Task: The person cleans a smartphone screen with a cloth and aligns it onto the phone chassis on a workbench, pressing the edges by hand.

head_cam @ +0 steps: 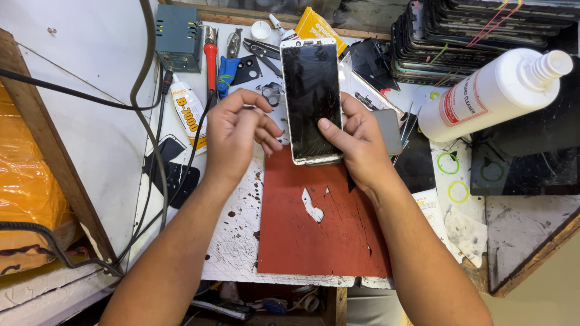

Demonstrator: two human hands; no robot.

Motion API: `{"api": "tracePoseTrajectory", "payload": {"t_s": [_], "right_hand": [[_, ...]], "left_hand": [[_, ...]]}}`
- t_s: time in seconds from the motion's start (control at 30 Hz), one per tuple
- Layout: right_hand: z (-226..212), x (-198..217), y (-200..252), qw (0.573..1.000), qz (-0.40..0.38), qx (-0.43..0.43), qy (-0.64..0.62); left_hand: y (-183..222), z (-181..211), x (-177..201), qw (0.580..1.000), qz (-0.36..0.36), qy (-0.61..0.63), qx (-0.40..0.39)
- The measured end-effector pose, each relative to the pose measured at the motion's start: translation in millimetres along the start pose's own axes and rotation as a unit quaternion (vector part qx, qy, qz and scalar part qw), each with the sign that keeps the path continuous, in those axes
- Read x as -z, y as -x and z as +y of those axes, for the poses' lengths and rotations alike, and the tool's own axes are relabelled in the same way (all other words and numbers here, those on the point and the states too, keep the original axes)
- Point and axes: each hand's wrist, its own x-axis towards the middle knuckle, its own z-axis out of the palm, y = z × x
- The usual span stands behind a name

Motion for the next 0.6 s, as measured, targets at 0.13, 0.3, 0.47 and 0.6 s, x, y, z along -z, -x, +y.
{"api": "tracePoseTrajectory", "payload": {"t_s": [0.13, 0.3, 0.47, 0.6], "right_hand": [[4, 2, -1, 0.999, -0.009, 0.009, -0.033], [6, 2, -1, 0.999, -0.01, 0.008, -0.034], [5, 4, -1, 1.0, -0.003, 0.01, -0.028], [4, 4, -2, 1.0, 0.008, 0.005, -0.027]], "left_hand": [[0, 3, 0, 0.998, -0.018, 0.051, 0.011], [1, -5, -9, 0.996, -0.089, 0.021, 0.005], [2, -4, -10, 0.994, -0.108, 0.011, 0.001], [3, -3, -11, 0.994, -0.109, 0.016, 0.004]]}}
